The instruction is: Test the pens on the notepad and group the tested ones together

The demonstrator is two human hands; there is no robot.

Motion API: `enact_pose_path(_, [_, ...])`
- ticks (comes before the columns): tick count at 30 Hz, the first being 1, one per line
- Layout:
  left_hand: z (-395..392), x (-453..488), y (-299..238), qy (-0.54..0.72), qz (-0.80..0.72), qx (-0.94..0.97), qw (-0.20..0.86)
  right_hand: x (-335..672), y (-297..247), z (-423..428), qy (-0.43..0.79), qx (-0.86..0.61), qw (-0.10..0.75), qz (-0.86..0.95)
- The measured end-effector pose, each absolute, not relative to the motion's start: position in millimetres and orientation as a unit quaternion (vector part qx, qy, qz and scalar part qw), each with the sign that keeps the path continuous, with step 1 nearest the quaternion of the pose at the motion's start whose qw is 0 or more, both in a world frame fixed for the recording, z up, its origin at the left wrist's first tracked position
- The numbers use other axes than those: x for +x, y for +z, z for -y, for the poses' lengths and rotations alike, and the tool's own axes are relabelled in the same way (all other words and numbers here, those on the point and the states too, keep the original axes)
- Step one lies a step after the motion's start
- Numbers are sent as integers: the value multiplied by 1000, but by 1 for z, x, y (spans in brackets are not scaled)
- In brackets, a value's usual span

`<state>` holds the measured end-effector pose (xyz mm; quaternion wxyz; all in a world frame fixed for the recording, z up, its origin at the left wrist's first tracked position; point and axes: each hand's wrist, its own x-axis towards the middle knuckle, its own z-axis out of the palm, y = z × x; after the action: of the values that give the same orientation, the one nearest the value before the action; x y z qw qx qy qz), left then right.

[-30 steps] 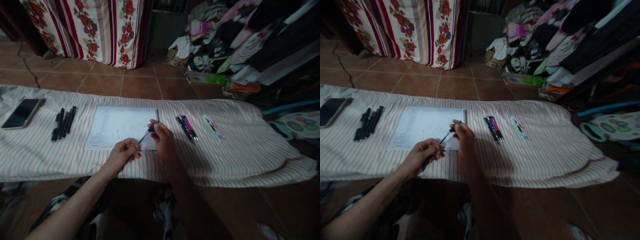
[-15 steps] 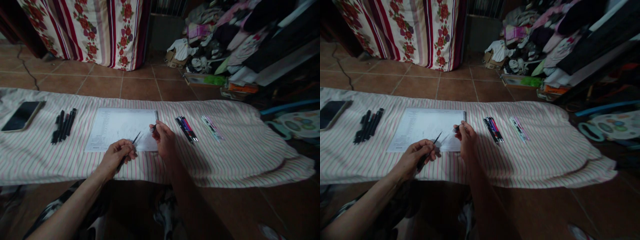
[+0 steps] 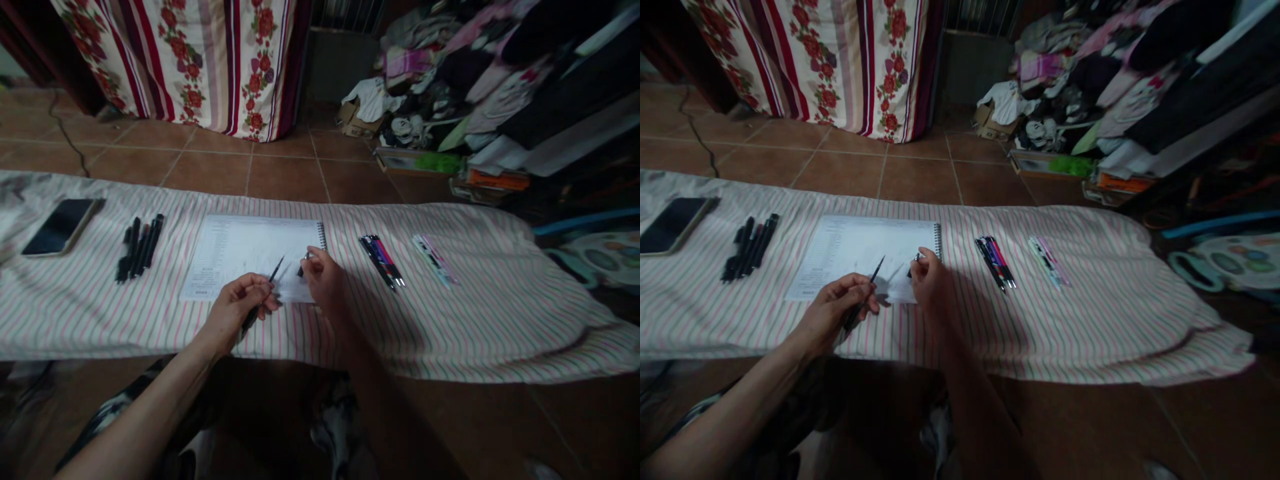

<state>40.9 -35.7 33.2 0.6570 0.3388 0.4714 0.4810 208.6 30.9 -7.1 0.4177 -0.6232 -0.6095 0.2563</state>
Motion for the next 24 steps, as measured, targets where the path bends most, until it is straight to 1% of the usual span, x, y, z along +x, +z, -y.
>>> enact_pose_path(2, [35,41,34,492,-462,332,659,208,-9,-31,213,-639,387,629])
enact_pose_path(4, [34,40,34,504,-451,325,661,208,-9,-31,178,-639,381,644])
enact_pose_path(6, [33,40,33,509,-445,322,662,206,-5,-29,145,-623,402,655])
enact_pose_path(8, [32,40,33,509,-446,325,661,202,1,-25,133,-604,448,645])
enact_pose_path(10, [32,40,31,505,-446,334,659,197,8,-20,208,-554,483,645])
enact_pose_path(13, [31,43,30,495,-449,352,655,187,13,-12,400,-487,459,626])
enact_pose_path(15, [30,45,29,487,-460,356,651,182,13,-9,472,-475,457,586])
enact_pose_path(18, [29,49,29,477,-482,354,644,178,12,-6,514,-475,471,537])
enact_pose_path(24, [29,49,29,470,-487,376,633,183,15,-6,514,-491,473,520])
